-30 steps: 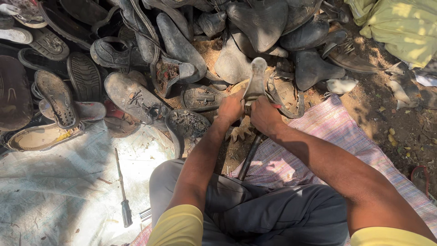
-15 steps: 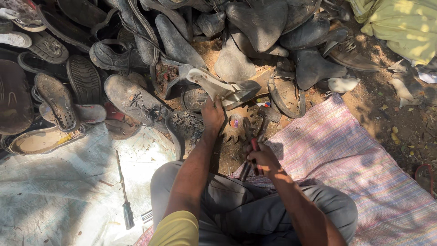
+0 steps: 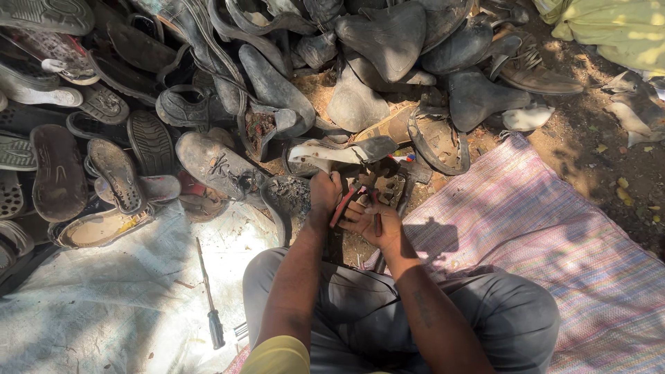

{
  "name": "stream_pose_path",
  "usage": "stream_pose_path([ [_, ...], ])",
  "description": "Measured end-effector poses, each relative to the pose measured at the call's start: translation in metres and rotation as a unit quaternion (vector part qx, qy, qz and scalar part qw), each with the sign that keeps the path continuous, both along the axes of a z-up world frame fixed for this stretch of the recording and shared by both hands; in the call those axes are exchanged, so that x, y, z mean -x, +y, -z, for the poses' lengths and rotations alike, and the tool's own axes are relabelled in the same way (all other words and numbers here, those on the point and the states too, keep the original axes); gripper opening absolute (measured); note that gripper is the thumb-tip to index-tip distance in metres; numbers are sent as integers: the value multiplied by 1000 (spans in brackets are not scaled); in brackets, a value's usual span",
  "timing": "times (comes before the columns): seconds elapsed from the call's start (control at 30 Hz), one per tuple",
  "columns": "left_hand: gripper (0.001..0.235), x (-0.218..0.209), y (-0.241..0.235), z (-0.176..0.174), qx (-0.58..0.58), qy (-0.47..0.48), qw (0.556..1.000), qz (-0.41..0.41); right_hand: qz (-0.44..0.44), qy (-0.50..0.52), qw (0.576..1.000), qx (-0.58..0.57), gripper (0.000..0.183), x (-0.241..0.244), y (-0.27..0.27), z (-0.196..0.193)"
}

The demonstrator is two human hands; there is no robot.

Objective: The person sits on a mat surrounded by discarded footwear and uses a hammer and pliers to separate the sole from a boot. They repeatedly strike the sole with the hammer and pull at the material with their hands and pliers to detach it from the upper part of the boot.

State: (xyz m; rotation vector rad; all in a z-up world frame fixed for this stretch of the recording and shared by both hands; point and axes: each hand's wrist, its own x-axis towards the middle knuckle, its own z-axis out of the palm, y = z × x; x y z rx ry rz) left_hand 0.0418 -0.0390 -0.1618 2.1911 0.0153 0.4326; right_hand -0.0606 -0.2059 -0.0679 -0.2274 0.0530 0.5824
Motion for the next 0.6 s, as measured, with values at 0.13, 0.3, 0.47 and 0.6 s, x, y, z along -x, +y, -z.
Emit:
stream_pose_path([
  [0.13,30,14,-2,-28,99,-17,994,-44,-18,33,999,39,35,0,-5,3],
  [0.3,38,16,-4,-62,174,33,979,-97,-28,111,907,406,43,9,-61,48],
  [0.47,38,9,4,-62,152,34,981,-116,-37,98,770,629,44,18,-75,30],
  [0.6,35,8,9,-58,131,32,988,-78,-10,6,454,891,49,17,-73,1],
])
